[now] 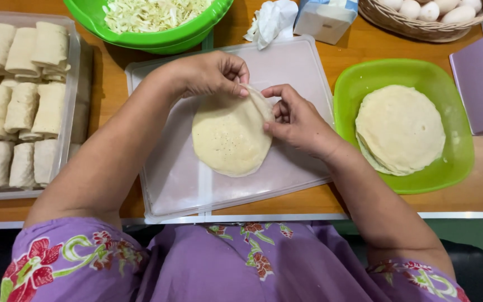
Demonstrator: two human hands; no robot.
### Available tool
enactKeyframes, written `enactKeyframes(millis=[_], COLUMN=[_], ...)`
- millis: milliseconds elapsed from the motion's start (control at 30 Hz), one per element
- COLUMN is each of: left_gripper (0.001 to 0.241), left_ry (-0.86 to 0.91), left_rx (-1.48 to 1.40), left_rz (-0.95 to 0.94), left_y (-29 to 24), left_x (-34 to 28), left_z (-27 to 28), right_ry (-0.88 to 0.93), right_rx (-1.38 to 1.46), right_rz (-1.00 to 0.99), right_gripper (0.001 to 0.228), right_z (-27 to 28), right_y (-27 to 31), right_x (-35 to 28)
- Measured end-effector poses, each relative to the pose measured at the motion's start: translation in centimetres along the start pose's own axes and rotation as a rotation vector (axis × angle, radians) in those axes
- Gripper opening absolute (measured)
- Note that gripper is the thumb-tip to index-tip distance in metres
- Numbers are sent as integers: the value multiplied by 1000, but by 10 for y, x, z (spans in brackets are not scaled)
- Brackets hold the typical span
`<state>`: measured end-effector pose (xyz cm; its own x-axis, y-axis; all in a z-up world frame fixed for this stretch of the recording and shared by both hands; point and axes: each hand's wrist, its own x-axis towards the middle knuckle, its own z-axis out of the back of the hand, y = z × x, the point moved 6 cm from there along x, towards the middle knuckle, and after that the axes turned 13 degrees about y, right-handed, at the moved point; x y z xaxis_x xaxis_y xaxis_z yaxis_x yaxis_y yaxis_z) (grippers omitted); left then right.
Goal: Folding and preparing spring rolls by adding filling to wrappers and rolling them.
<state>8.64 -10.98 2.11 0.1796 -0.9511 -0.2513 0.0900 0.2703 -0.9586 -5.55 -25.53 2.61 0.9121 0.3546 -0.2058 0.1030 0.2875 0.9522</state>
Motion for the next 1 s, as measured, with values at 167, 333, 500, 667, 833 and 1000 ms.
enactKeyframes(millis=[167,333,500,667,833,1000], left_gripper=[22,27,26,31,43,42], left_ry=[-14,-25,-166,-378,-280,-286], left_rx=[20,-60,-36,802,1003,958], left_rz=[37,-48,-277,-437,-449,-327], left_y=[0,9,13,-38,-61,-37], left_x=[4,10,2,-55,-65,-53], left_z=[4,3,1,-62,-150,-150], right_ry=[-30,-134,-207,-354,-258,-43], right_rx=[-106,-357,-468,-858,-899,-930], right_rz=[30,19,-8,163,125,144], right_gripper=[62,59,56,40,20,10], right_z=[-2,3,4,-1,-2,-6], right_y=[16,25,31,66,71,60], right_x=[-7,-13,-19,-37,-37,-27])
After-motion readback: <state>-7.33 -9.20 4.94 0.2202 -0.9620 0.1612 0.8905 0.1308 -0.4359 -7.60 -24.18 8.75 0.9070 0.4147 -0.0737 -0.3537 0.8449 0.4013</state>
